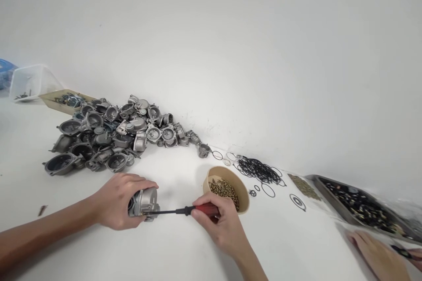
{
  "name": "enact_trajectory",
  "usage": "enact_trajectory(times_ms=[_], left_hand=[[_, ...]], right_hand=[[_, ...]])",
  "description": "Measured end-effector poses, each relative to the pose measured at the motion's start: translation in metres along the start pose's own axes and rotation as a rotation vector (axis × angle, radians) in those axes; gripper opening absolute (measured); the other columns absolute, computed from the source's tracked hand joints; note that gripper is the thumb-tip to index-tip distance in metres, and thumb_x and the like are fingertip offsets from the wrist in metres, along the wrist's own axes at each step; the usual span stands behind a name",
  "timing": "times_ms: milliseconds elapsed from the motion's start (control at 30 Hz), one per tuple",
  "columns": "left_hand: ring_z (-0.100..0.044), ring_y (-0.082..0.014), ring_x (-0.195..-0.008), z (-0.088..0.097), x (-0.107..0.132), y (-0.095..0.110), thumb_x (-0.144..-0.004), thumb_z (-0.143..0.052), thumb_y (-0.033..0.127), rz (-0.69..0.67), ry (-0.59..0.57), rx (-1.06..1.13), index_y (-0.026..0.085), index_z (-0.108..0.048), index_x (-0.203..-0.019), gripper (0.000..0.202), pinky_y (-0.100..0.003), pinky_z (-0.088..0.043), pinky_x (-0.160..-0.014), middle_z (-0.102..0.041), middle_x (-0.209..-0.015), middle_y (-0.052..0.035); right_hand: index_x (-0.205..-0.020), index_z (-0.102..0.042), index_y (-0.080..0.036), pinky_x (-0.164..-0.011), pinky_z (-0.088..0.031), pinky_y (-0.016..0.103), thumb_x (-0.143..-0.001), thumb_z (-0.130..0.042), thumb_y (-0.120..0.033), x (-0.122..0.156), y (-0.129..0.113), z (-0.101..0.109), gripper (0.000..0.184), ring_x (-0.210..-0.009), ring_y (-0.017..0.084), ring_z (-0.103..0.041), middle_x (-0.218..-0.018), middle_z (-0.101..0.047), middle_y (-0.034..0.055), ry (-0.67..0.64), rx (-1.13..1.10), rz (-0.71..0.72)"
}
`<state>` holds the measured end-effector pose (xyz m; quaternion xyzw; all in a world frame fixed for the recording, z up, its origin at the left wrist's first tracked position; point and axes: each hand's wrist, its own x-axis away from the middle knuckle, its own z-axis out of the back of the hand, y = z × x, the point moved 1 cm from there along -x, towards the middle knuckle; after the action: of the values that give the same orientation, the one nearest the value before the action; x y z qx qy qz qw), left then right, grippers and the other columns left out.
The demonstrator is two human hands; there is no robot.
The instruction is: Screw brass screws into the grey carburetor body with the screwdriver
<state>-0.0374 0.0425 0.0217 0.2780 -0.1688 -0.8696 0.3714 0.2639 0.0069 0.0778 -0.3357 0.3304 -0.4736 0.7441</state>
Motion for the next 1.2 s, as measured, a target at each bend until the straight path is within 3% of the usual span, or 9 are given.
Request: enact_trajectory(times_ms=[133,333,467,600,700,833,1000,1200], left_hand=[[-0.076,-0.0323,-0.079,-0.002,0.003,-0.002,-0.067,-0.068,0.036,-0.088,0.053,-0.104,0.019,-0.07,-0.126,0.062,-0.041,-0.057,-0.064,-0.082,-0.098,-0.0092],[-0.072,-0.0304,-0.072,0.003,0.003,-0.003,-0.067,-0.066,0.03,-0.18,0.1,-0.301,0.018,-0.071,-0.12,0.055,-0.038,-0.052,-0.053,-0.08,-0.094,-0.0105],[-0.073,-0.0324,-0.078,0.006,0.0,-0.009,-0.071,-0.067,0.031,-0.16,0.111,-0.359,0.016,-0.069,-0.126,0.057,-0.038,-0.054,-0.054,-0.08,-0.099,-0.0119],[-0.076,-0.0352,-0.09,0.008,-0.002,-0.02,-0.074,-0.07,0.036,-0.053,0.138,-0.368,0.017,-0.067,-0.131,0.059,-0.038,-0.057,-0.061,-0.081,-0.103,-0.0126],[-0.078,-0.0355,-0.098,0.009,-0.003,-0.026,-0.077,-0.07,0.039,0.019,0.176,-0.318,0.02,-0.067,-0.129,0.055,-0.039,-0.061,-0.069,-0.081,-0.112,-0.0126],[-0.079,-0.0332,-0.098,0.006,-0.003,-0.026,-0.081,-0.069,0.041,0.038,0.264,-0.232,0.022,-0.065,-0.13,0.052,-0.04,-0.062,-0.075,-0.081,-0.115,-0.0107],[-0.077,-0.0286,-0.086,0.003,0.0,-0.013,-0.084,-0.068,0.039,-0.101,0.369,-0.202,0.022,-0.061,-0.132,0.052,-0.035,-0.06,-0.067,-0.081,-0.104,-0.0086],[-0.066,-0.0237,-0.071,0.004,0.004,0.005,-0.083,-0.068,0.031,-0.273,0.422,-0.264,0.021,-0.056,-0.138,0.057,-0.031,-0.051,-0.055,-0.076,-0.088,-0.005]], right_hand=[[-0.082,-0.071,-0.017,-0.051,-0.021,0.026,-0.093,-0.074,-0.052,-0.001,0.001,-0.004,0.037,-0.055,0.01,-0.031,-0.064,-0.052,-0.0014,-0.008,-0.07,-0.129],[-0.079,-0.071,-0.017,-0.053,-0.02,0.027,-0.092,-0.072,-0.059,-0.004,-0.003,-0.016,0.044,-0.056,0.01,-0.028,-0.061,-0.044,-0.0034,0.011,-0.086,-0.172],[-0.085,-0.076,-0.018,-0.051,-0.034,0.027,-0.091,-0.072,-0.06,-0.004,-0.004,-0.012,0.042,-0.057,0.013,-0.044,-0.066,-0.058,0.0016,0.061,-0.029,-0.112],[-0.098,-0.083,-0.02,-0.056,-0.053,0.03,-0.094,-0.072,-0.056,-0.002,0.001,0.002,0.038,-0.068,0.021,-0.065,-0.078,-0.073,0.0076,0.265,0.079,-0.048],[-0.117,-0.081,-0.022,-0.061,-0.058,0.032,-0.102,-0.063,-0.05,-0.002,0.011,0.004,0.036,-0.071,0.022,-0.07,-0.089,-0.077,0.0089,0.359,0.326,0.042],[-0.125,-0.078,-0.025,-0.055,-0.054,0.03,-0.107,-0.051,-0.036,-0.007,0.033,-0.017,0.034,-0.052,0.014,-0.061,-0.098,-0.077,0.0075,0.299,0.682,0.107],[-0.126,-0.076,-0.031,-0.053,-0.045,0.027,-0.101,-0.055,-0.02,-0.01,0.053,-0.048,0.035,-0.062,0.018,-0.07,-0.099,-0.077,0.0061,0.286,0.862,0.081],[-0.125,-0.075,-0.032,-0.048,-0.036,0.024,-0.1,-0.059,-0.021,-0.014,0.054,-0.051,0.031,-0.056,0.015,-0.066,-0.096,-0.074,0.0065,0.314,0.941,0.026]])
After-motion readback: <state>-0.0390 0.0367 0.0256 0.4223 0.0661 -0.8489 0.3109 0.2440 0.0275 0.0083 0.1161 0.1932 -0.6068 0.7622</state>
